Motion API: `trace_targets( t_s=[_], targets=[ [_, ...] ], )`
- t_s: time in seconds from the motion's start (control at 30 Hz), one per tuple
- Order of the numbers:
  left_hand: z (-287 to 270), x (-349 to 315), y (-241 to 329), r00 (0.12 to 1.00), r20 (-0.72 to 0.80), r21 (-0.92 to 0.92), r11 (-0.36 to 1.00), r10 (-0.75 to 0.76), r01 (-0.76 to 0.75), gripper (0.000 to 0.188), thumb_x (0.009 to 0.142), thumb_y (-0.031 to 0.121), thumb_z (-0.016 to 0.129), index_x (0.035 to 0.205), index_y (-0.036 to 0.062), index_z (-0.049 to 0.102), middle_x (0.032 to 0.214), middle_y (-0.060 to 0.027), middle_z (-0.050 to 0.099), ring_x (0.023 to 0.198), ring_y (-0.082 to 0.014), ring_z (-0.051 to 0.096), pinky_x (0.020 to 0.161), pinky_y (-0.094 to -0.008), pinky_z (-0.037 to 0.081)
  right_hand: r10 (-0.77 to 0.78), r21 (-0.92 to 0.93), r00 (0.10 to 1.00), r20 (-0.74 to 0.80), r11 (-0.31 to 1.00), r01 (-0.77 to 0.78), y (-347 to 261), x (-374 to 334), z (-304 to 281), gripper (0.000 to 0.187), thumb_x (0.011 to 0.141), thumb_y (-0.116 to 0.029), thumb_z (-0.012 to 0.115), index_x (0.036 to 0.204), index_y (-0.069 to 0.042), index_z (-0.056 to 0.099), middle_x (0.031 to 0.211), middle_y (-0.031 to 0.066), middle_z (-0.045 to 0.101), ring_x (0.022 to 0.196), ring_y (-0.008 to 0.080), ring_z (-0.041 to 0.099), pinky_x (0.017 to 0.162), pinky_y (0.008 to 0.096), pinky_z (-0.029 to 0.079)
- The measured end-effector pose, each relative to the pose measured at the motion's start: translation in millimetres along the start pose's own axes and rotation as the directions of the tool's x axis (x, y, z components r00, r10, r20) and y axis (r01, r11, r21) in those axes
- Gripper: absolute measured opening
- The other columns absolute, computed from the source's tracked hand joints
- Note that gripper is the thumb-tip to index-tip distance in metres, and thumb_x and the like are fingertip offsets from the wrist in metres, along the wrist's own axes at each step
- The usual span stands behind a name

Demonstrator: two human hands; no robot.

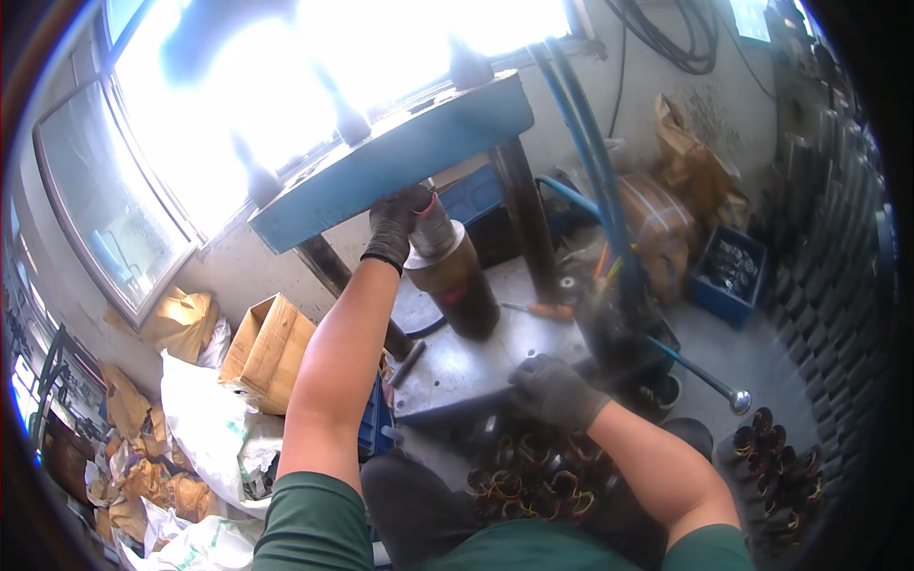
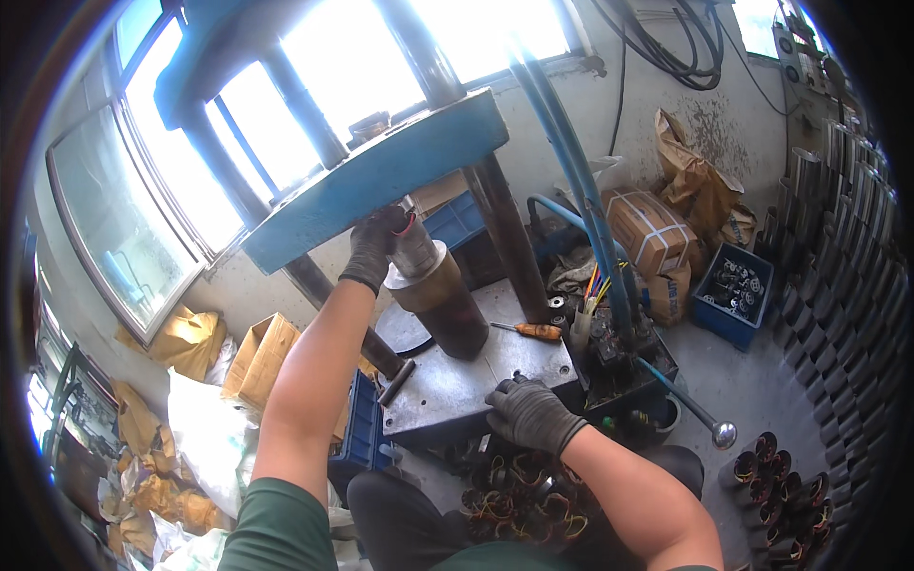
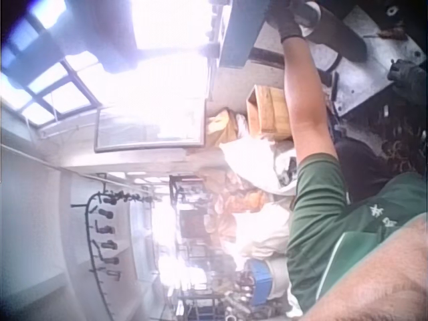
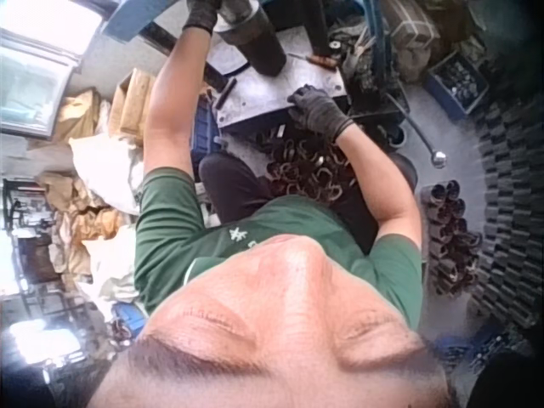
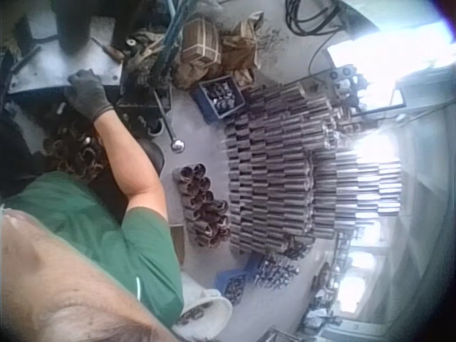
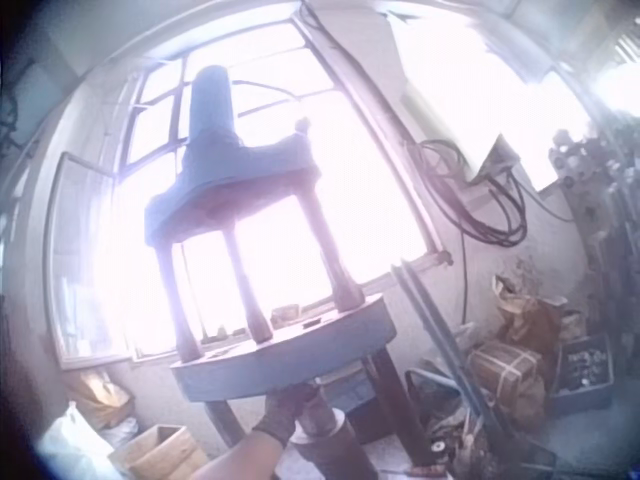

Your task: The person trims wires on motor stators with a tool, cleans the internal surface of a stator using a pick, and then uses a hydraulic press to assemble the stator components.

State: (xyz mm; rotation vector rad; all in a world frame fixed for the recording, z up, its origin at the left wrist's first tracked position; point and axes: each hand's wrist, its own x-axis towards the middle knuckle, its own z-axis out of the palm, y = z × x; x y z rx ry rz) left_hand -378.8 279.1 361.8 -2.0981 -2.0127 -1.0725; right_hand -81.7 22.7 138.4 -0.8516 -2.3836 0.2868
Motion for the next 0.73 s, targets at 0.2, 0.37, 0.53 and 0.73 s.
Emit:
trace_targets(
  t_s=[0.2,0.37,0.53,0.73],
  targets=[
    [-13.5,-11.3,20.9,0.981,-0.018,-0.402,0.900,-0.191,0.168,0.048,0.089,0.031,0.083,0.126,0.0034,0.069,0.124,-0.0105,0.074,0.110,-0.0236,0.072,0.093,-0.0379,0.058,-0.014,0.026,1.000,-0.018,1.000,0.014,-3.8,-1.6,-4.0,0.036,0.097,-0.035,0.068,0.117,-0.007,0.073,0.111,0.0183,0.072,0.101,0.0397,0.072,0.094,0.0526,0.056],
    [-22.4,-24.0,23.1,0.963,-0.003,-0.542,0.810,-0.269,0.224,0.070,0.076,0.031,0.095,0.133,0.0033,0.066,0.127,-0.0103,0.070,0.111,-0.0239,0.070,0.097,-0.0369,0.057,-0.015,0.017,1.000,0.002,1.000,0.015,-5.5,0.5,-5.2,0.035,0.097,-0.035,0.068,0.117,-0.006,0.073,0.110,0.0188,0.072,0.101,0.0401,0.072,0.094,0.0527,0.056],
    [-18.8,-41.2,26.8,0.989,-0.006,-0.668,0.737,-0.150,0.108,0.079,0.073,0.029,0.095,0.142,0.0067,0.064,0.131,-0.0124,0.069,0.117,-0.0245,0.068,0.102,-0.0364,0.056,-0.012,0.030,1.000,0.021,0.999,0.011,-5.9,1.4,-4.3,0.034,0.096,-0.034,0.069,0.116,-0.006,0.073,0.110,0.0192,0.072,0.102,0.0400,0.071,0.094,0.0522,0.056],
    [-12.8,-39.7,12.7,0.987,0.009,-0.685,0.718,-0.163,0.125,0.084,0.075,0.029,0.094,0.150,0.0087,0.061,0.140,-0.0147,0.065,0.126,-0.0275,0.066,0.106,-0.0375,0.054,-0.009,0.029,0.998,0.063,1.000,0.007,-3.7,2.5,-2.1,0.036,0.096,-0.034,0.069,0.118,-0.006,0.073,0.111,0.0192,0.072,0.104,0.0401,0.071,0.096,0.0514,0.055]
  ],
)
